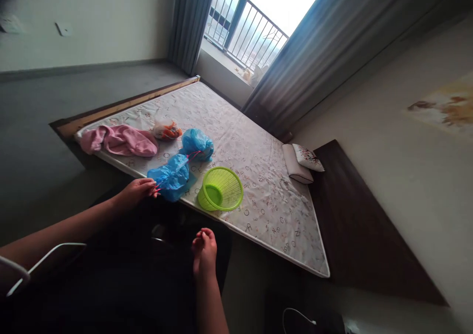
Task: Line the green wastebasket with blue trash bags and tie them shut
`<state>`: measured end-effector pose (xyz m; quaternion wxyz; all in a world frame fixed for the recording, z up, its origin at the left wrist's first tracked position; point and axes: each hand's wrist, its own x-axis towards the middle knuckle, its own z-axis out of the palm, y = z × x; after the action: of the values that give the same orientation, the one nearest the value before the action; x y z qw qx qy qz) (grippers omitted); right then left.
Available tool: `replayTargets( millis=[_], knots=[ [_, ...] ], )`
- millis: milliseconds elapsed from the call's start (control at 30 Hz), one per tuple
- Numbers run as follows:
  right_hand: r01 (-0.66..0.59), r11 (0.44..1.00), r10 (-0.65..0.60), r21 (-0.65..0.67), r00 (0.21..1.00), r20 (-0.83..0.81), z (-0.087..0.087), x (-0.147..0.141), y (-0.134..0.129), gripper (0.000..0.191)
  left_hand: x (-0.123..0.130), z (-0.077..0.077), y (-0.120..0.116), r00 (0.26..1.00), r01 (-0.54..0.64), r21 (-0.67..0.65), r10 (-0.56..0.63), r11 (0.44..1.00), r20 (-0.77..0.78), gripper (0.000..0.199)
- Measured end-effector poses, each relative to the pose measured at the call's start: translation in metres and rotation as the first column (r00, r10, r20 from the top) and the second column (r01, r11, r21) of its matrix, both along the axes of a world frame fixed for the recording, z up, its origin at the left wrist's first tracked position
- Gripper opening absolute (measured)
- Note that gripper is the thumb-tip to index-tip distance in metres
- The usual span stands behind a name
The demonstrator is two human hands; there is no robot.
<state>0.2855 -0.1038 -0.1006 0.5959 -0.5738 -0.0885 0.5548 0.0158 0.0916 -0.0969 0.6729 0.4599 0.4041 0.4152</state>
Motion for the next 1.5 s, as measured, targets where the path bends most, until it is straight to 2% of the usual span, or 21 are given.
replayTargets(
  millis=[67, 133, 167, 233, 300, 333, 400, 500, 567, 667, 767, 800, 867, 967, 1033, 1133, 1200, 1300, 1367, 1433, 1500],
  knots=[
    [-0.161, 0.986, 0.152, 0.034, 0.972, 0.177, 0.007, -0.020, 0.023, 0.032, -0.037, 0.027, -0.016, 0.995, 0.076, 0.025, -0.074, 0.997, -0.064, 0.042],
    [-0.300, 0.951, 0.225, 0.079, 0.843, 0.489, 0.017, -0.040, 0.046, 0.033, -0.068, 0.055, -0.030, 0.976, 0.113, 0.070, -0.097, 0.991, -0.195, 0.039],
    [-0.361, 0.927, 0.207, 0.103, 0.721, 0.661, 0.023, -0.049, 0.058, 0.038, -0.080, 0.067, -0.037, 0.956, 0.113, 0.118, -0.075, 0.987, -0.285, 0.038],
    [-0.485, 0.870, 0.116, 0.092, 0.382, 0.917, 0.034, -0.069, 0.082, 0.052, -0.097, 0.087, -0.049, 0.883, 0.086, 0.243, 0.038, 0.966, -0.467, 0.036],
    [-0.579, 0.815, 0.073, -0.031, 0.049, 0.996, 0.044, -0.086, 0.106, 0.064, -0.104, 0.100, -0.060, 0.804, 0.031, 0.345, 0.182, 0.938, -0.566, 0.035],
    [-0.603, 0.790, 0.091, -0.110, -0.061, 0.994, 0.049, -0.094, 0.117, 0.067, -0.105, 0.104, -0.063, 0.779, 0.012, 0.366, 0.221, 0.931, -0.587, 0.036],
    [-0.629, 0.742, 0.177, -0.229, -0.146, 0.973, 0.055, -0.104, 0.136, 0.061, -0.106, 0.110, -0.066, 0.770, -0.001, 0.364, 0.233, 0.931, -0.594, 0.039],
    [-0.650, 0.718, 0.288, -0.250, -0.050, 0.956, 0.065, -0.104, 0.154, 0.043, -0.109, 0.115, -0.061, 0.784, 0.014, 0.373, 0.221, 0.928, -0.580, 0.052],
    [-0.623, 0.762, 0.288, -0.175, 0.083, 0.954, 0.074, -0.095, 0.156, 0.035, -0.110, 0.119, -0.058, 0.740, -0.011, 0.434, 0.299, 0.901, -0.602, 0.060],
    [-0.558, 0.829, 0.270, -0.049, 0.320, 0.908, 0.094, -0.079, 0.149, 0.029, -0.099, 0.122, -0.055, 0.623, 0.014, 0.619, 0.478, 0.785, -0.620, 0.076],
    [-0.569, 0.822, 0.326, 0.022, 0.501, 0.802, 0.116, -0.071, 0.138, 0.027, -0.073, 0.114, -0.052, 0.611, 0.131, 0.724, 0.520, 0.678, -0.597, 0.103],
    [-0.577, 0.816, 0.334, 0.045, 0.533, 0.778, 0.123, -0.069, 0.134, 0.028, -0.063, 0.107, -0.048, 0.617, 0.166, 0.703, 0.484, 0.691, -0.621, 0.107],
    [-0.567, 0.820, 0.305, 0.085, 0.556, 0.773, 0.138, -0.064, 0.127, 0.030, -0.048, 0.085, -0.036, 0.593, 0.231, 0.574, 0.354, 0.786, -0.723, 0.099],
    [-0.471, 0.874, 0.173, 0.118, 0.529, 0.831, 0.159, -0.044, 0.114, 0.030, -0.044, 0.046, -0.007, 0.426, 0.292, 0.260, 0.118, 0.920, -0.897, 0.063],
    [-0.401, 0.908, 0.092, 0.121, 0.473, 0.876, 0.170, -0.024, 0.103, 0.030, -0.050, 0.026, 0.009, 0.397, 0.210, 0.161, 0.066, 0.964, -0.916, 0.044],
    [-0.343, 0.934, 0.050, 0.101, 0.404, 0.913, 0.175, 0.006, 0.088, 0.031, -0.052, 0.018, 0.018, 0.658, -0.053, 0.030, 0.058, 0.998, -0.751, 0.031],
    [-0.285, 0.951, 0.009, 0.121, 0.416, 0.909, 0.174, 0.020, 0.082, 0.031, -0.042, 0.028, 0.018, 0.832, -0.113, -0.091, 0.044, 0.989, -0.553, 0.034],
    [-0.139, 0.958, -0.144, 0.249, 0.516, 0.844, 0.174, 0.033, 0.080, 0.032, -0.014, 0.064, 0.020, 0.956, 0.033, -0.218, -0.095, 0.975, -0.279, 0.047],
    [-0.048, 0.934, -0.270, 0.353, 0.551, 0.790, 0.181, 0.041, 0.081, 0.033, 0.007, 0.100, 0.026, 0.974, 0.223, -0.283, -0.227, 0.933, 0.020, 0.053],
    [0.031, 0.880, -0.417, 0.474, 0.527, 0.740, 0.195, 0.053, 0.081, 0.033, 0.028, 0.140, 0.035, 0.956, 0.259, -0.207, -0.220, 0.943, 0.193, 0.058],
    [0.123, 0.780, -0.592, 0.613, 0.463, 0.660, 0.211, 0.068, 0.078, 0.034, 0.051, 0.178, 0.041, 0.933, 0.239, -0.077, -0.207, 0.968, 0.295, 0.059]
  ],
)
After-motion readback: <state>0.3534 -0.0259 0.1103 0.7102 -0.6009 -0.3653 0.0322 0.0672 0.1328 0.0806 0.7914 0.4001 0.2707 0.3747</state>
